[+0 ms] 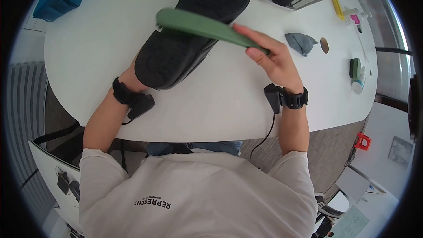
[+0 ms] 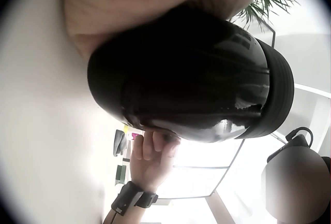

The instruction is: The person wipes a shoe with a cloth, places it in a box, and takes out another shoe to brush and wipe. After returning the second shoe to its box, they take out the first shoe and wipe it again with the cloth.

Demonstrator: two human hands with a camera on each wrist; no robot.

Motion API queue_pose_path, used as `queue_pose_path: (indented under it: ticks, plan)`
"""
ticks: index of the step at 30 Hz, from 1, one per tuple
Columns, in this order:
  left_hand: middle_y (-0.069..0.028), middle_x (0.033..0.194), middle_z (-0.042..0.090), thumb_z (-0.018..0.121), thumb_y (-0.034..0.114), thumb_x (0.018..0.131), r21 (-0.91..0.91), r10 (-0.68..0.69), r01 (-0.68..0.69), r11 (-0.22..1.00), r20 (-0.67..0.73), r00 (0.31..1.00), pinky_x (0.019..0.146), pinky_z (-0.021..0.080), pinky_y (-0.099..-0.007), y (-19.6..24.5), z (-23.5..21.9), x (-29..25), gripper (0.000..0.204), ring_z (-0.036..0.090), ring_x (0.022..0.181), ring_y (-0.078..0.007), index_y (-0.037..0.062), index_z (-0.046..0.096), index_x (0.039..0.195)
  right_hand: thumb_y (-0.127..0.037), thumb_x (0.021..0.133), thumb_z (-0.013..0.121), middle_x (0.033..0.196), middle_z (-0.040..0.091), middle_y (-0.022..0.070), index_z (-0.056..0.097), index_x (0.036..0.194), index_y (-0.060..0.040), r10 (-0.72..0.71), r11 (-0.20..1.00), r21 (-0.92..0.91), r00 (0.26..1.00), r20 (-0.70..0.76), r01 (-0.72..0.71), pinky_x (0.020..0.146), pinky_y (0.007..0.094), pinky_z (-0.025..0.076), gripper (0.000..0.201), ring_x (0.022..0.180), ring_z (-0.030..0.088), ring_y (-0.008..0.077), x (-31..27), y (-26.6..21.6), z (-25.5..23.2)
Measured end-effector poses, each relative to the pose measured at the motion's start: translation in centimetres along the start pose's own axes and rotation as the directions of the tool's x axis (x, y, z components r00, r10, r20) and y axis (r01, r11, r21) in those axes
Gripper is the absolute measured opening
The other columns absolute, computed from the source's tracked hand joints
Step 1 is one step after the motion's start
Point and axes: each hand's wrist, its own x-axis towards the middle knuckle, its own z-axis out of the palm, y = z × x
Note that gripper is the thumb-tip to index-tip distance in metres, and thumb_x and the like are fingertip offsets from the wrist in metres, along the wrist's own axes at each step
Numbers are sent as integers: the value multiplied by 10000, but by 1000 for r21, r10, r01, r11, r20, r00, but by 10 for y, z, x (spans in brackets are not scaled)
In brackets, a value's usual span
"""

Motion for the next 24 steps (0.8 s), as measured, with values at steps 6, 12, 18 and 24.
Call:
queue_pose_path:
  ticks: [6,12,18,24]
  plan:
    - [-78,1450,420,487,73,953,895,476,-406,-187,444,759,1142,290,-334,28,9,2,462,412,1323,-202,38,398,1404,-102,928,589,1268,613,68,551,1316,-65,141,990,43,984,-105,-137,880,255,443,392,1041,573,144,-6,0,-27]
    - [-82,1456,410,496,67,943,879,387,-449,162,362,848,1141,278,-319,19,0,-4,471,402,1329,-193,45,404,1404,-104,918,601,1195,651,40,584,1291,-89,295,952,120,948,-121,-281,697,195,416,373,887,566,76,-10,-3,-33]
    - [-70,1488,362,462,98,976,858,366,-447,254,343,865,1143,268,-299,12,-2,-3,487,368,1350,-181,41,330,1442,-141,931,598,1151,655,3,578,1297,-94,269,941,216,963,-5,-262,536,188,343,369,618,419,41,-9,1,-22]
    - [-76,1381,496,443,117,984,205,133,-115,972,-76,988,1061,398,-310,-3,4,-4,395,507,1232,-185,31,427,1369,-251,955,567,642,430,-35,463,1365,15,242,899,357,967,74,-253,518,220,304,499,560,361,65,-6,4,-8]
